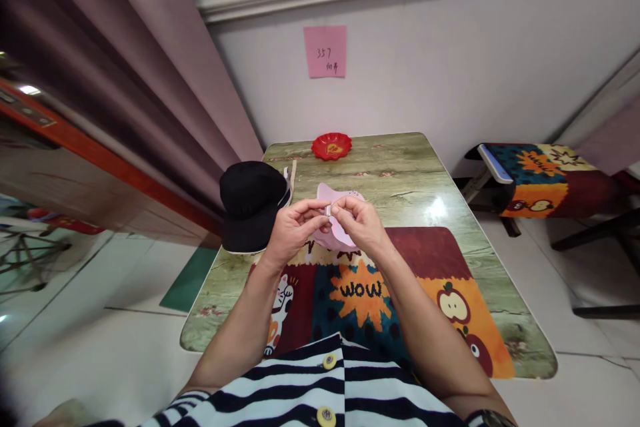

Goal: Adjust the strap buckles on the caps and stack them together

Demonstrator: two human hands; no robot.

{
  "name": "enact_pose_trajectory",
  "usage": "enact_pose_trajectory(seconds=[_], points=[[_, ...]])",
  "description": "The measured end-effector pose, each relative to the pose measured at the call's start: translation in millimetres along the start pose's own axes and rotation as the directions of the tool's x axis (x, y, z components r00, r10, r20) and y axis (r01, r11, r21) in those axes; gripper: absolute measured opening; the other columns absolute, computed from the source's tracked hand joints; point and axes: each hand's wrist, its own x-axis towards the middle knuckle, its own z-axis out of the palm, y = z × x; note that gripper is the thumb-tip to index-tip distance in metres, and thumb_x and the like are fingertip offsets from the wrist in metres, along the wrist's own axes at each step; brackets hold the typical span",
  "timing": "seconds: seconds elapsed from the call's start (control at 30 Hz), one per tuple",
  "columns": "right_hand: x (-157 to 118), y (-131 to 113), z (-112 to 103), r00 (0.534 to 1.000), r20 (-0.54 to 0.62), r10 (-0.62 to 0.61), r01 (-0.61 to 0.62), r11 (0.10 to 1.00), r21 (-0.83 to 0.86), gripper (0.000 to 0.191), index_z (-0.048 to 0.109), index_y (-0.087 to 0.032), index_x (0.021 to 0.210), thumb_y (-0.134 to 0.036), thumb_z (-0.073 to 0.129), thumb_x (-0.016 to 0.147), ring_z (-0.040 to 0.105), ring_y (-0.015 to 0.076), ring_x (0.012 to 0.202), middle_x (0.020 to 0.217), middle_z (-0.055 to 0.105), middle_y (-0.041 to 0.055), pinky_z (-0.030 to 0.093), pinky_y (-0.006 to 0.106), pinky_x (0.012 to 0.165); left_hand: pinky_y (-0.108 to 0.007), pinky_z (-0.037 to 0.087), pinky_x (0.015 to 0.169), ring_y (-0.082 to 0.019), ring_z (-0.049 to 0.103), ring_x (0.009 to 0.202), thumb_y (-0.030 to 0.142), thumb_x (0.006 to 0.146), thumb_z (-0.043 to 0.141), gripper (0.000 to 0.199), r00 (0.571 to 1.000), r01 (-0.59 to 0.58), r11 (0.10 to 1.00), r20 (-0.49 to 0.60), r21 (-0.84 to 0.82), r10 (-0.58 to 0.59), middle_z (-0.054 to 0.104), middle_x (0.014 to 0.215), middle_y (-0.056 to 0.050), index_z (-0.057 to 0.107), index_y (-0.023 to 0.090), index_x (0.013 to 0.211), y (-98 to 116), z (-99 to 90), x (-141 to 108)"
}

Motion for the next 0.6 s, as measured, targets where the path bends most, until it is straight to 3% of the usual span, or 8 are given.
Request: enact_pose_trajectory(seconds=[0.17, 0.4, 0.6], points=[[-0.9, -2.5, 4.2, 0.999, 0.0, 0.053, -0.053, 0.997, 0.061, 0.04, 0.06, -0.021, 0.076, -0.059, 0.067, 0.087, 0.04, 0.0116, 0.054, 0.058, 0.049, -0.0043, 0.031, 0.027, 0.053, -0.027, 0.06, 0.069, -0.017, 0.073, 0.068, 0.03, 0.08, 0.08, 0.034, 1.0, -0.025, 0.999, -0.011, 0.046, 0.026, 0.076, 0.076, -0.005, 0.073, 0.013, 0.108, -2.1, -2.0, 0.4], [1.6, 3.6, 3.3, 0.997, -0.067, 0.032, -0.034, 0.999, -0.019, 0.023, 0.056, -0.023, 0.077, -0.041, 0.061, 0.088, 0.046, 0.0132, 0.058, 0.062, 0.051, -0.0043, 0.035, 0.028, 0.058, -0.028, 0.061, 0.068, -0.018, 0.074, 0.068, 0.03, 0.081, 0.078, 0.033, 0.999, -0.043, 0.995, -0.003, 0.086, 0.043, 0.076, 0.079, -0.006, 0.074, 0.014, 0.109, -6.6, -4.0, 0.9], [2.2, 3.8, 2.3, 0.998, -0.057, 0.024, -0.026, 0.999, -0.02, 0.027, 0.057, -0.022, 0.074, -0.045, 0.062, 0.087, 0.046, 0.0132, 0.056, 0.06, 0.051, -0.004, 0.034, 0.028, 0.057, -0.028, 0.061, 0.068, -0.018, 0.075, 0.07, 0.028, 0.083, 0.075, 0.03, 0.996, -0.086, 0.983, 0.009, 0.163, 0.085, 0.075, 0.081, -0.007, 0.074, 0.014, 0.109, -7.0, -5.9, 1.4]])
